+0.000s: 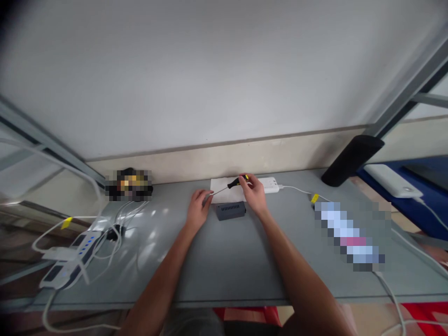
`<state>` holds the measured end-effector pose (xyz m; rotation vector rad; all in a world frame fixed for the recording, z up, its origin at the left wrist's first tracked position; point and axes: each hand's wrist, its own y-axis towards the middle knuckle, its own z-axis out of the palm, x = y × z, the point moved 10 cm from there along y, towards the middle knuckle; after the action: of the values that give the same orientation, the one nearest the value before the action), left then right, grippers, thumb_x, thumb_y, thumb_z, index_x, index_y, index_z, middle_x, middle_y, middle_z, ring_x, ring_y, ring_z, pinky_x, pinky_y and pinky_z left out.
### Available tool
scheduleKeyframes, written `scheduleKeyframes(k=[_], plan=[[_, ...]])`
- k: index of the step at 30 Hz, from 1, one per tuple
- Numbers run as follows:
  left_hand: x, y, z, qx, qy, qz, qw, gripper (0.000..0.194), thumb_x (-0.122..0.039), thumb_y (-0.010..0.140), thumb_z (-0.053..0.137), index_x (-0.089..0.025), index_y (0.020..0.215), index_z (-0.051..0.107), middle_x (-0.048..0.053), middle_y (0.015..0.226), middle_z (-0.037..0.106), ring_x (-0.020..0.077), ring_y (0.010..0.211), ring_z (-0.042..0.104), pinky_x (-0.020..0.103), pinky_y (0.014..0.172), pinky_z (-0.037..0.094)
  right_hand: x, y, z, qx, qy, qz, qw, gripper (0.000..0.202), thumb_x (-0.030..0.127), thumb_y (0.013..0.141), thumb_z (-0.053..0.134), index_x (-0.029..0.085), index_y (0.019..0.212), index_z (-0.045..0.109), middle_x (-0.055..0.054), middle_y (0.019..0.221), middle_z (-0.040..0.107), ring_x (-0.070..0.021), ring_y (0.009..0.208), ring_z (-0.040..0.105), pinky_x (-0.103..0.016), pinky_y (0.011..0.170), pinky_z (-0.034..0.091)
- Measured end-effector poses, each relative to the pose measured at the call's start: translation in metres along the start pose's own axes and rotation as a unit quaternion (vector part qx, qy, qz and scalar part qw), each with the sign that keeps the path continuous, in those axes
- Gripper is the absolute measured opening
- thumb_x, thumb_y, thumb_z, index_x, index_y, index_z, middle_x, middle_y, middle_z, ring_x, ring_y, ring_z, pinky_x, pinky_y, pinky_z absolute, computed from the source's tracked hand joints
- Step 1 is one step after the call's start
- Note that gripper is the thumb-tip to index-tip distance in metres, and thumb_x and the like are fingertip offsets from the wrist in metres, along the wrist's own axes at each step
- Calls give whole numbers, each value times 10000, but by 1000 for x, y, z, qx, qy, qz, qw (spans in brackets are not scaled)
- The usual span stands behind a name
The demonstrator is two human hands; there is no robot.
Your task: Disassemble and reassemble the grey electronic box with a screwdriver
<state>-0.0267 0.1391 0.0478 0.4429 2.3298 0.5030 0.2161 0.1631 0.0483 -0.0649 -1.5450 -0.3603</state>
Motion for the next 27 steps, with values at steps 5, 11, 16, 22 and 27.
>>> scheduleKeyframes(k=[5, 11, 16, 22, 27], plan=[[2, 1, 0, -6, -24, -5, 1000, 192, -324, 1043, 541, -245, 1124, 697, 75, 1086, 633, 212, 1006, 635, 370, 940, 520, -2, 1, -1, -4, 6, 3, 1000, 475, 600, 856, 673, 178, 1068, 720, -44, 888, 666, -120, 635, 535, -260, 575, 408], [4, 2, 2, 1, -35, -13, 999, 195, -343, 1039, 548, -243, 1120, 696, 69, 1085, 644, 192, 914, 648, 345, 873, 539, -4, 1, -3, -10, 4, 11, 1000, 497, 630, 846, 668, 190, 1072, 718, -34, 868, 655, -94, 560, 463, -250, 515, 359], [6, 2, 0, -4, -38, -20, 999, 195, -336, 1037, 551, -231, 1099, 702, 66, 1068, 648, 178, 856, 648, 331, 836, 543, -1, 0, -2, -8, 9, 8, 1000, 505, 634, 841, 672, 182, 1062, 713, -30, 847, 656, -90, 551, 448, -250, 508, 350], [5, 2, 0, -3, -45, -20, 999, 183, -339, 1027, 565, -228, 1068, 705, 63, 1046, 640, 173, 844, 641, 303, 774, 543, 0, 2, -5, -14, 11, 0, 1000, 495, 626, 847, 672, 178, 1054, 711, -31, 861, 654, -91, 565, 457, -247, 519, 364], [-3, 3, -5, -15, -44, 0, 999, 187, -336, 1027, 562, -229, 1069, 709, 58, 1024, 637, 161, 816, 615, 320, 826, 535, 0, 2, -6, -17, 16, 2, 1000, 491, 620, 852, 672, 183, 1070, 708, -15, 822, 630, -92, 554, 460, -249, 507, 346]])
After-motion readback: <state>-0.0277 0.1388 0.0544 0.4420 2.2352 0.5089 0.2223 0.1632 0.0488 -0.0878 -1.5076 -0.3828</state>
